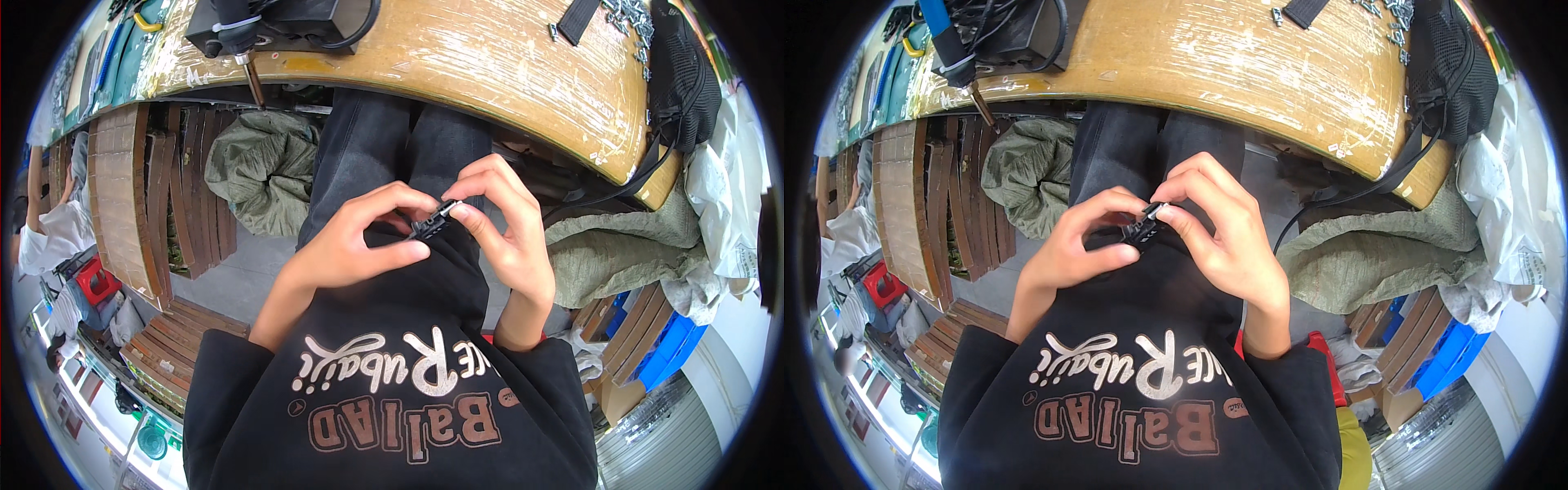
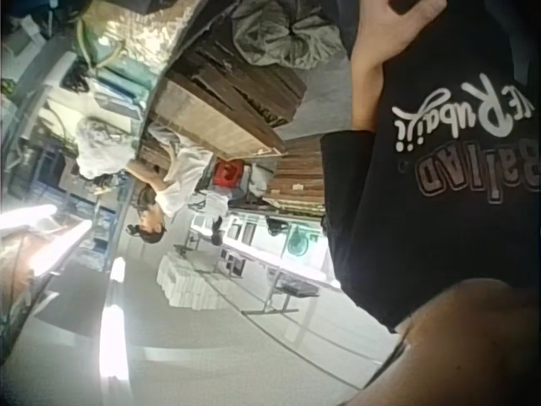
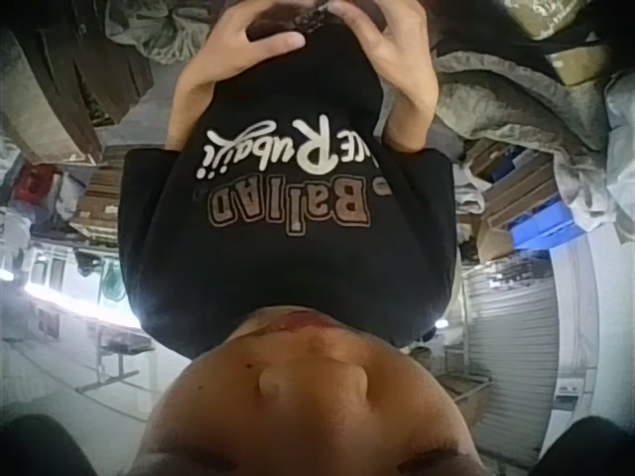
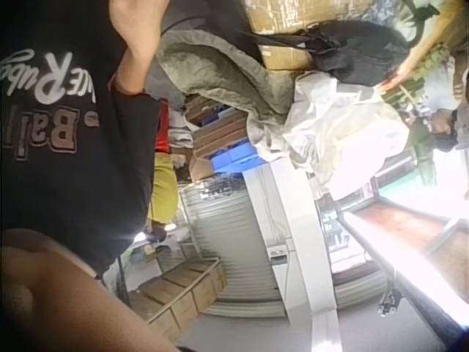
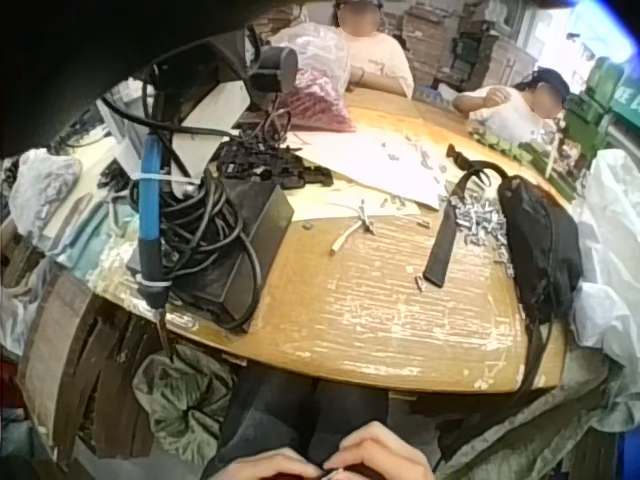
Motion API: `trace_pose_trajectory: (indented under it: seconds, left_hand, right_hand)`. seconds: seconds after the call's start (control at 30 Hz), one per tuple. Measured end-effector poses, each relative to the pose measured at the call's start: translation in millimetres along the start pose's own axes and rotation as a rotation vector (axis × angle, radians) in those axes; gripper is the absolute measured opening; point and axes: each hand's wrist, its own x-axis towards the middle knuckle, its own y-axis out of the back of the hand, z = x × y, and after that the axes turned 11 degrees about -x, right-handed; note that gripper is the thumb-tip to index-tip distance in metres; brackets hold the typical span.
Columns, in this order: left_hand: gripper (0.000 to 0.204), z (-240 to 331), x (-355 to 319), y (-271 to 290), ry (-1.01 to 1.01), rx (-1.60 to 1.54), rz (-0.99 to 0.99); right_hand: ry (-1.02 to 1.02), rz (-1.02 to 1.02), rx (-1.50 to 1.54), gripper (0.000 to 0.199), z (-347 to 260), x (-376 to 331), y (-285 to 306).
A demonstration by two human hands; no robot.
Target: Manually assembling small components into a black plastic housing at a workbench.
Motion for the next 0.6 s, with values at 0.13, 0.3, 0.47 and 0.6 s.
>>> trace_pose_trajectory:
  seconds: [0.13,0.3,0.47,0.6]
  left_hand:
    - [0.033,-19.9,-1.0,9.6,0.411,-0.845,-0.024]
    - [0.039,-38.3,-19.5,16.0,0.359,-1.351,-0.352]
    - [0.025,-8.8,-27.0,20.5,0.287,-0.953,0.107]
    - [0.014,-7.8,-31.4,36.2,0.033,-0.389,0.406]
  right_hand:
    - [0.008,-0.043,0.083,0.011,2.9,4.5,-11.4]
    - [0.102,-0.124,0.266,0.011,-1.3,13.9,-32.8]
    - [-0.145,-0.018,0.337,0.009,-3.2,20.4,-61.0]
    - [-0.415,-0.198,0.53,0.021,-12.2,25.0,-71.6]
